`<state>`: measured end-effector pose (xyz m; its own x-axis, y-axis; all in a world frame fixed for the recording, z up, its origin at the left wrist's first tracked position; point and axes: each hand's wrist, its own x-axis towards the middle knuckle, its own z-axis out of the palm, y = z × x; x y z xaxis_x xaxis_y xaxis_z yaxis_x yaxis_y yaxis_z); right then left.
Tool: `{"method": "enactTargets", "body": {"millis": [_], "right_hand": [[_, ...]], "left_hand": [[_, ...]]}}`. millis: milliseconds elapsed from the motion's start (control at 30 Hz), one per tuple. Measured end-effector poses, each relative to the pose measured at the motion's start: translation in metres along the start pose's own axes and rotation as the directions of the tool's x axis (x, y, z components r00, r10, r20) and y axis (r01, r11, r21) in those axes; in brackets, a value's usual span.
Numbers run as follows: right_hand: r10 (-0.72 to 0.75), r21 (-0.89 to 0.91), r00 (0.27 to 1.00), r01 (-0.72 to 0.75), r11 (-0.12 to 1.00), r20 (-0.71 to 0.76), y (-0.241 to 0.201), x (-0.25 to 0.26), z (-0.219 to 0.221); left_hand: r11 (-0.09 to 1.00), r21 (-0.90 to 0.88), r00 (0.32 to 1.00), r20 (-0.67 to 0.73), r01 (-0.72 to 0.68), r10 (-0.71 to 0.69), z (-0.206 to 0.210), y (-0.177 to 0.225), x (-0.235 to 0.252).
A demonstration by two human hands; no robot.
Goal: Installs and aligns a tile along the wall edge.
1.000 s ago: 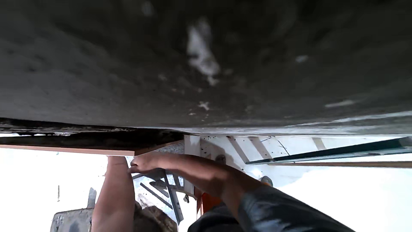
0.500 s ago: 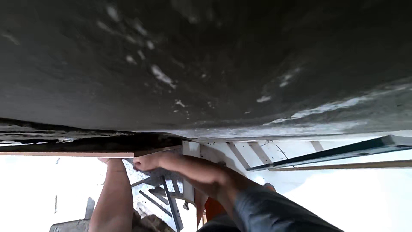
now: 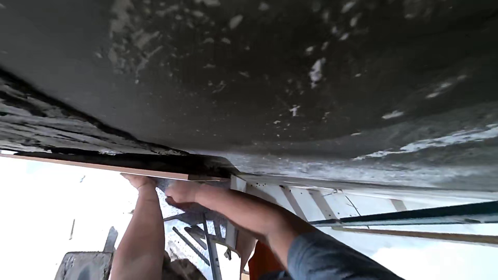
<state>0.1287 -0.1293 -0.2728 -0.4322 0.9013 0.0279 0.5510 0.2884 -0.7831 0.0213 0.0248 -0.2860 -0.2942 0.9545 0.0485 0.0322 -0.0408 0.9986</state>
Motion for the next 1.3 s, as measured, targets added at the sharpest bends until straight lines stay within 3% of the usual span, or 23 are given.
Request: {"method": "enactTargets", "body": {"millis": [67, 200, 300, 600, 700, 833, 967, 1067, 1167, 1300], "right_hand": [[-0.056, -0.035, 0.997, 0.058, 0.998, 0.047, -0.012, -0.001, 0.004], [-0.072, -0.002, 0.997, 0.072, 0.997, -0.030, 0.008, 0.005, 0.002], [-0.121, -0.119, 0.992, 0.126, 0.985, 0.045, -0.006, 0.009, 0.001], [-0.117, -0.040, 0.993, 0.116, 0.993, -0.026, 0.006, 0.021, 0.003], [-0.138, -0.127, 0.988, 0.146, 0.981, 0.072, -0.014, 0.021, 0.002], [-0.107, -0.140, 0.994, 0.109, 0.984, 0.019, -0.001, 0.027, -0.002], [-0.068, -0.172, 0.984, 0.097, 0.980, 0.166, -0.017, 0.031, -0.001], [-0.048, -0.111, 0.996, 0.056, 0.992, 0.077, -0.003, 0.045, -0.003], [-0.132, -0.129, 0.986, 0.145, 0.981, 0.107, -0.021, 0.054, -0.005], [-0.085, -0.106, 0.994, 0.091, 0.990, 0.062, -0.021, 0.062, -0.016]], "left_hand": [[1.000, 0.023, 1.000, -0.002, 0.001, -0.001, -0.001, -0.002, 0.000], [0.999, 0.042, 1.000, -0.017, 0.012, -0.011, -0.002, -0.003, 0.003], [0.999, 0.046, 1.000, 0.002, 0.005, -0.005, -0.001, -0.001, 0.000], [1.000, 0.027, 1.000, 0.006, -0.005, 0.005, -0.005, 0.000, -0.003], [0.999, 0.043, 0.999, 0.051, -0.014, 0.011, -0.003, 0.007, -0.011], [0.996, 0.091, 0.999, 0.036, 0.012, -0.015, -0.012, -0.002, 0.004], [0.995, 0.028, 0.991, 0.094, 0.093, -0.096, -0.034, -0.009, 0.038], [0.991, 0.050, 0.988, 0.082, 0.125, -0.129, -0.038, -0.003, 0.041], [0.988, 0.085, 0.990, 0.048, 0.130, -0.135, -0.035, 0.002, 0.039], [0.986, 0.131, 0.994, 0.017, 0.108, -0.111, -0.032, -0.005, 0.049]]}}
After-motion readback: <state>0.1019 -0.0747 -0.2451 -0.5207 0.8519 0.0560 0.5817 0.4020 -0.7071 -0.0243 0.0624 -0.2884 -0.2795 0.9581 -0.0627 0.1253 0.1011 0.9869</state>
